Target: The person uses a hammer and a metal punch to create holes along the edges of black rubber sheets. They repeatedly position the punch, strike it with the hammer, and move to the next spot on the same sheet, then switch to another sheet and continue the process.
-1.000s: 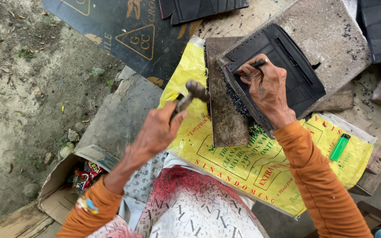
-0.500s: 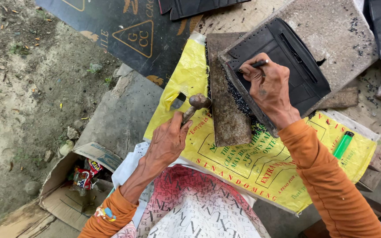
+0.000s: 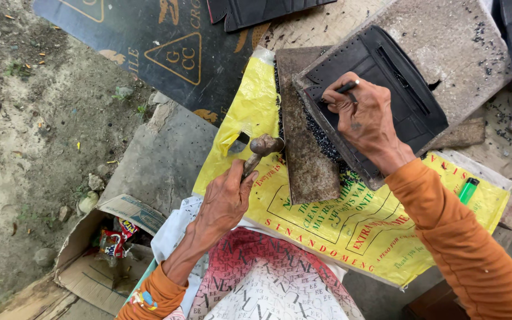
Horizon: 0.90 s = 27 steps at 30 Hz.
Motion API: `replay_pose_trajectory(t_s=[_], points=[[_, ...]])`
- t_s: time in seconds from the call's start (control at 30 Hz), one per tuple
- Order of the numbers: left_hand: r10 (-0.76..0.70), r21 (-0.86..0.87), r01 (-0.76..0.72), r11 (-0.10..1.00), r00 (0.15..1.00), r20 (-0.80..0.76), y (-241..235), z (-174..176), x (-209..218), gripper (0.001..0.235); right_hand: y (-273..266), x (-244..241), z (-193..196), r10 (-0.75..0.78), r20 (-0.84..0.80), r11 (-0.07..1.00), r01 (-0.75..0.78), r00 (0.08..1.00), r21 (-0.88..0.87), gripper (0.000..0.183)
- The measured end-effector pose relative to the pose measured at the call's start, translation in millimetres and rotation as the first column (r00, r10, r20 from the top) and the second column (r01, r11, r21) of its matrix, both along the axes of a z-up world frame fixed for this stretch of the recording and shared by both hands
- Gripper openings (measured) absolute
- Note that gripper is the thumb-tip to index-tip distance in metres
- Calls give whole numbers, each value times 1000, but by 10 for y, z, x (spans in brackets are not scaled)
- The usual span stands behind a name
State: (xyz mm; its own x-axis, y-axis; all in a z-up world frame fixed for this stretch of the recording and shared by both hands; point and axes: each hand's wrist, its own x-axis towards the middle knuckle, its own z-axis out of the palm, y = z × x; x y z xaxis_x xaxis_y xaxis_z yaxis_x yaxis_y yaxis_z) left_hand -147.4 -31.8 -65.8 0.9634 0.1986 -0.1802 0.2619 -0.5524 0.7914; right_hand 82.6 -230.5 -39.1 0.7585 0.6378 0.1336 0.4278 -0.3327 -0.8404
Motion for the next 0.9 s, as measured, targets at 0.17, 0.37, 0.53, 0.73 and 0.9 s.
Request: replay_pose_trajectory(t_s=[0.17, 0.37, 0.53, 0.73, 0.9], points=[[10, -28, -10, 1000, 1000, 4, 22, -41, 8, 23, 11, -75, -9, -48, 115, 998, 52, 992, -32, 18], [7, -38, -7, 999, 1000, 5, 39, -59, 12, 22, 9, -132, -55, -98, 62, 995, 96, 993, 36, 17], [4, -37, -4, 999, 1000, 14, 55, -25, 10, 21, 36, -149, -54, -118, 86, 993, 118, 989, 12, 17], [8, -39, -9, 999, 1000, -19, 26, -18, 12, 22, 21, -122, -56, -120, 10, 992, 119, 993, 38, 19], [19, -49, -20, 999, 1000, -15, 19, -8, 14, 23, 23, -133, -71, -144, -15, 988, 145, 989, 59, 18]])
